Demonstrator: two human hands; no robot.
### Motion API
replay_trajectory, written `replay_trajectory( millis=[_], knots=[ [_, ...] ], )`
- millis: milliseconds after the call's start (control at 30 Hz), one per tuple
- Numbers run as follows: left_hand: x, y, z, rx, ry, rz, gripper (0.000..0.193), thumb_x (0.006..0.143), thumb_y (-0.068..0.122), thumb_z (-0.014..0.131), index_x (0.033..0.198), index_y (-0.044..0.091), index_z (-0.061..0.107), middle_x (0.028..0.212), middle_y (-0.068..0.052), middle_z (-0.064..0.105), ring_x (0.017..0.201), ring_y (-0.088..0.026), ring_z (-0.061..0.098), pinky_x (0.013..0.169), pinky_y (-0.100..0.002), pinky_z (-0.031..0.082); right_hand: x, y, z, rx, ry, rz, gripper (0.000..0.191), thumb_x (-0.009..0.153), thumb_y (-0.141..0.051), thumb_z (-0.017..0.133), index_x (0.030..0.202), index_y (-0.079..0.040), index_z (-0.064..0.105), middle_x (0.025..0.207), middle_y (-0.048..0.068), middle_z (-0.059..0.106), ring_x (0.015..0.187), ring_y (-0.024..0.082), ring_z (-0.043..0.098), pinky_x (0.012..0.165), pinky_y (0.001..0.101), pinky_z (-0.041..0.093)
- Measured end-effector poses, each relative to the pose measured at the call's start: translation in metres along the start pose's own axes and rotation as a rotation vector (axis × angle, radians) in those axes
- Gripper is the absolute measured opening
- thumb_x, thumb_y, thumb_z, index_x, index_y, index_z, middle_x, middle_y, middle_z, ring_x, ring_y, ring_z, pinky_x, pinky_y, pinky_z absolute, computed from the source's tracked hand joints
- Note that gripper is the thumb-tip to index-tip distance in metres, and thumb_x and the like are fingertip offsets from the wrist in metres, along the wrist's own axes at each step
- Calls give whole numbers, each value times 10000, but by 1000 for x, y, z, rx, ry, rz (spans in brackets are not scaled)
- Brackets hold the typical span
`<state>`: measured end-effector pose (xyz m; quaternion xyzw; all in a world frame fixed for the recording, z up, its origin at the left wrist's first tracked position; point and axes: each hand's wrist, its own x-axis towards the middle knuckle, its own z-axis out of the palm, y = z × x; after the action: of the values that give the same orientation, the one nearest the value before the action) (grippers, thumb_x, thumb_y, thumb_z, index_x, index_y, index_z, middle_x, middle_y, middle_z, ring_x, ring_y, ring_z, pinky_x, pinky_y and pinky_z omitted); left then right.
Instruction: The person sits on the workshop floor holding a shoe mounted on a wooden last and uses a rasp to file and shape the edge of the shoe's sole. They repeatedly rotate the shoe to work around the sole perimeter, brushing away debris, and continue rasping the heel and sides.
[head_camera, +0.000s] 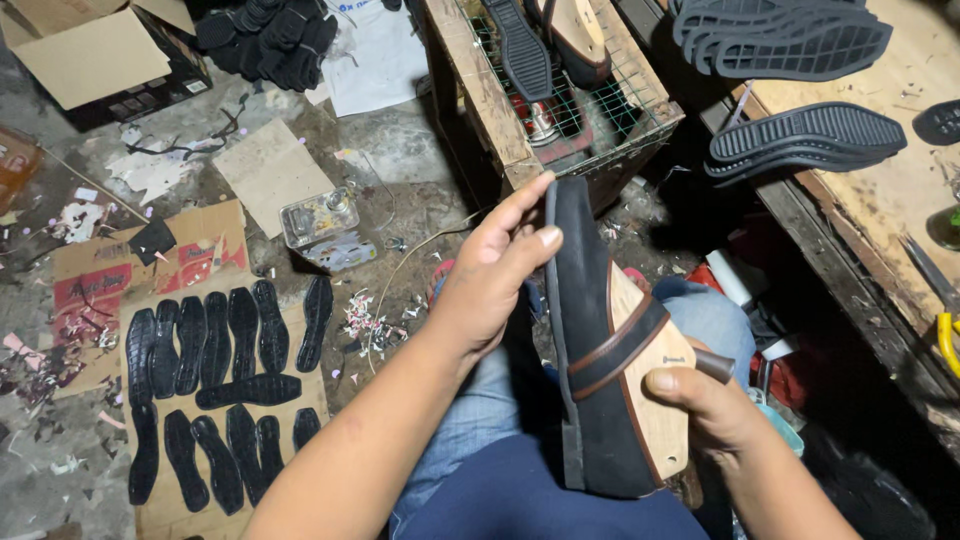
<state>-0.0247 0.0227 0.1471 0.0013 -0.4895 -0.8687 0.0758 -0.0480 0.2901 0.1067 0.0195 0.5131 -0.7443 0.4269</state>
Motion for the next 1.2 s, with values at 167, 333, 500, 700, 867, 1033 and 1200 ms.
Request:
replay_trajectory(
  millis=[167, 333, 500, 700, 867, 1033, 1200],
  knots=[
    [-5, -2, 4, 101, 34, 54, 684, 1033, 213, 654, 1606, -16, 360, 1431, -110, 590, 1295, -175, 564, 1160, -357, 421, -1, -8, 8, 137, -82, 87, 840, 703, -314, 787, 1431, 13, 524, 1177, 204, 724, 995, 298, 740, 864, 445, 592],
    [-29, -4, 15, 94, -36, 24, 869, 969, 205, 724, 1652, -7, 231, 1627, -179, 393, 1472, -278, 437, 1235, -404, 357, 0, -12, 3, 260, -136, 76, 799, 747, -272, 806, 1418, 49, 514, 1139, 219, 729, 942, 289, 754, 829, 428, 610],
    [-49, 1, 21, 373, -238, 75, 1258, 866, 318, 839, 1692, 74, -78, 1803, -151, -84, 1673, -277, -1, 1331, -446, 139, -2, -12, -1, 322, -103, 62, 792, 764, -259, 813, 1419, 65, 507, 1130, 240, 726, 945, 296, 753, 839, 422, 609],
    [-46, -3, 17, 503, -203, -41, 1377, 730, 645, 772, 1688, 121, -67, 1811, -117, -100, 1676, -304, -10, 1252, -568, 228, 1, -14, -1, 366, -148, 28, 798, 801, -299, 826, 1441, 47, 500, 1172, 228, 716, 952, 278, 757, 824, 398, 611],
    [-45, -12, 17, 417, -181, -38, 1306, 792, 703, 722, 1690, 124, -30, 1806, -124, -68, 1669, -326, 33, 1266, -581, 249, 3, -16, -2, 342, -153, 41, 785, 820, -323, 806, 1429, 61, 493, 1157, 244, 716, 927, 289, 764, 792, 407, 628],
    [-48, -15, 18, 422, -167, -77, 1178, 860, 672, 665, 1687, 131, 26, 1797, -134, -11, 1648, -324, 64, 1233, -574, 264, 4, -16, -3, 302, -112, 43, 768, 818, -323, 788, 1435, 29, 498, 1181, 226, 713, 966, 286, 752, 830, 425, 615],
    [-49, -21, 20, 420, -142, -94, 1019, 938, 579, 635, 1680, 119, 109, 1771, -150, 98, 1622, -318, 161, 1198, -526, 352, 4, -17, -2, 258, -92, 10, 787, 818, -339, 782, 1450, 33, 496, 1220, 228, 702, 1024, 300, 733, 895, 445, 588]
  ],
)
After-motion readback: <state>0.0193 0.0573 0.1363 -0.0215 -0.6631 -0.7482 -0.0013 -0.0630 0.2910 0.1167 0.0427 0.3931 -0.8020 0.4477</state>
